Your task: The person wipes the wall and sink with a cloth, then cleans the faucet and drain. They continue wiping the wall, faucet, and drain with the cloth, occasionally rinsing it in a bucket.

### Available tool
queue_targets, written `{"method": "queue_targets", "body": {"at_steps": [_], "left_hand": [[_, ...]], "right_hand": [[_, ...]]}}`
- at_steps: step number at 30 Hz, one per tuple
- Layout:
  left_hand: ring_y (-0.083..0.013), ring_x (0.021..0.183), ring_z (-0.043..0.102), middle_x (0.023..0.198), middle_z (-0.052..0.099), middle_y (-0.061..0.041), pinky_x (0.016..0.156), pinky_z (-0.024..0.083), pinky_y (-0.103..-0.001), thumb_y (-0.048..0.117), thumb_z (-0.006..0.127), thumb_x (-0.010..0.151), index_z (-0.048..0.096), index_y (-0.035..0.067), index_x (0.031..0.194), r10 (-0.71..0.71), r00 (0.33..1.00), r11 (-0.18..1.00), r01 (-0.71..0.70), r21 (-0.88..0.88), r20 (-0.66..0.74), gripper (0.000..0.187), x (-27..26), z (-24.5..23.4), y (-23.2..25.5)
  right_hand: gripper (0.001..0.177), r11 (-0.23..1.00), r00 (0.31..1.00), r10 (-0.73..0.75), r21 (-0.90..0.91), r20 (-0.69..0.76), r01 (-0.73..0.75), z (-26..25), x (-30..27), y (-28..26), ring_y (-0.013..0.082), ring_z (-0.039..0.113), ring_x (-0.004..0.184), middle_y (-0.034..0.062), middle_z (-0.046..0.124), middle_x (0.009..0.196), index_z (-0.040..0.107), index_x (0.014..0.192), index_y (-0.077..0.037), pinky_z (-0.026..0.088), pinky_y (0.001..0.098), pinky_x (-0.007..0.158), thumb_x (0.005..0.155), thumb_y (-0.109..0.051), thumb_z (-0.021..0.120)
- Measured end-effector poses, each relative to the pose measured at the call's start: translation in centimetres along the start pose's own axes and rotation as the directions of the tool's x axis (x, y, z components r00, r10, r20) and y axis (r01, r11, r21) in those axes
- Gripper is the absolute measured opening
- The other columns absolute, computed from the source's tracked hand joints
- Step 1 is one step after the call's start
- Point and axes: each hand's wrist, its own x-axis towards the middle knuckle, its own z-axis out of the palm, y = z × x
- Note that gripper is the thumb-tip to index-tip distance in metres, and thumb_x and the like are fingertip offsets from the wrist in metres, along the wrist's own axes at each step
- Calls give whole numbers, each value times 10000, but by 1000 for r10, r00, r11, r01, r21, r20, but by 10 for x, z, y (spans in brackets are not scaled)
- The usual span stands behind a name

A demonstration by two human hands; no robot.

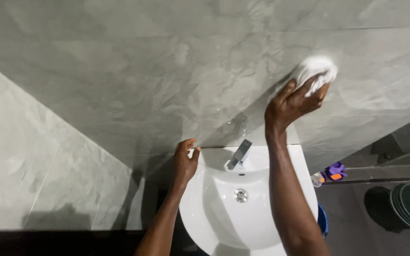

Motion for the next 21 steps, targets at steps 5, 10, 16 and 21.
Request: {"method": "queue_targets", "body": {"at_steps": [5,10,16,21], "left_hand": [[-290,1221,636,1333,592,-150,963,554,-418,157,703,957,611,63,1288,-49,999,999,49,-6,13,357,4,1,-17],[-287,1194,655,1320,616,-145,919,565,-409,172,707,948,624,70,1285,-80,997,996,79,38,16,361,6,-4,-28],[-281,1184,674,1302,662,-154,972,541,-394,113,689,950,621,28,1283,-81,997,996,81,-30,12,350,2,-17,-51],[-269,1172,675,1291,650,-159,957,545,-390,106,688,949,615,2,1268,-101,995,991,102,-84,19,343,6,-12,-51]], "right_hand": [[589,976,995,-45,217,95,23,-3,-88,-30,504,286,1447,393,223,1548,187,1613,83,277,608,1229,1162,-208,430],[526,922,947,-122,387,296,-2,14,-177,-39,437,407,1293,316,330,1334,385,1462,63,414,583,1061,952,99,509],[352,730,732,-218,606,645,-317,27,-248,-43,421,556,1135,249,543,1249,479,1354,-35,503,502,944,1023,4,593],[405,844,742,-476,481,472,236,15,-216,-43,412,555,1143,279,542,1290,601,1262,-82,574,466,853,910,110,654]]}}
